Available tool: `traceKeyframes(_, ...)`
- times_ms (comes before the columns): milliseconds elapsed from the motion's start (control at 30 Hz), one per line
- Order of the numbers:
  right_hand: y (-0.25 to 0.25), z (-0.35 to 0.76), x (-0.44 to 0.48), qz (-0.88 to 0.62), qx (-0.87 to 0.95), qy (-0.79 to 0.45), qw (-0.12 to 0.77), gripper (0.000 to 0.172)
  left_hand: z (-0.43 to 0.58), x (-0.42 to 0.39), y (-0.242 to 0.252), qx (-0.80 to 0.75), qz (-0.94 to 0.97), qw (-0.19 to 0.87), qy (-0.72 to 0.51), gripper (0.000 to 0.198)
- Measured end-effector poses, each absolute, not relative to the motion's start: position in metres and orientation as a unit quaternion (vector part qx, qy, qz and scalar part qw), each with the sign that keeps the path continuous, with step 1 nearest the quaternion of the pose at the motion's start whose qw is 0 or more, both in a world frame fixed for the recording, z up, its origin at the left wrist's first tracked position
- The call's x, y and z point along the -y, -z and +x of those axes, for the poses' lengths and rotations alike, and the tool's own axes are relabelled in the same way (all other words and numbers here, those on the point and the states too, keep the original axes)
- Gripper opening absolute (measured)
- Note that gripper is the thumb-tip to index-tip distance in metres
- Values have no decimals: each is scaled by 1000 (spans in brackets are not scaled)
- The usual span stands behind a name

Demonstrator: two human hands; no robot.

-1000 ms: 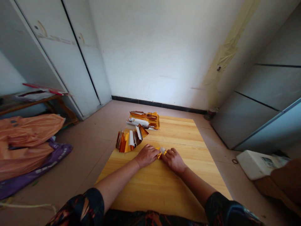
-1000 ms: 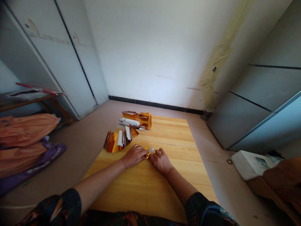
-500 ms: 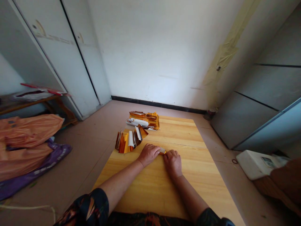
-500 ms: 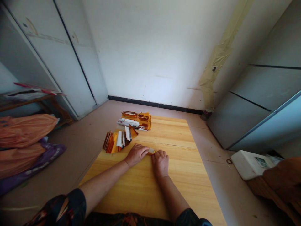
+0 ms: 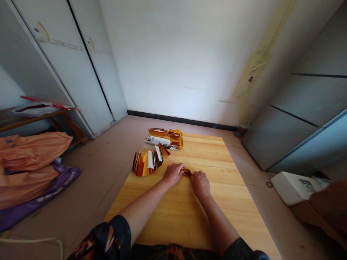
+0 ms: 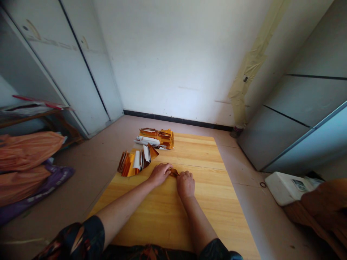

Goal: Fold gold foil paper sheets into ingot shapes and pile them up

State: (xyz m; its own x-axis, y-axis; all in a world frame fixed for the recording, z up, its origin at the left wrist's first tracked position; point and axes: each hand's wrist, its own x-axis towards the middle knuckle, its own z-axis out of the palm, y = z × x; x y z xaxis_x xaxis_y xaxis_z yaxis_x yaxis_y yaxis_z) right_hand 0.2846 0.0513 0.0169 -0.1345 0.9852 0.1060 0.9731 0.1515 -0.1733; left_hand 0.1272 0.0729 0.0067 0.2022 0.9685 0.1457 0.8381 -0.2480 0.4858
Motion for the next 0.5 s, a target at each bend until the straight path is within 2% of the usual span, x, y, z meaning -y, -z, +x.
traceKeyframes(500, -28, 277, -46, -686, 725, -37, 39, 23, 138, -72, -10, -653, 713, 151, -206, 17)
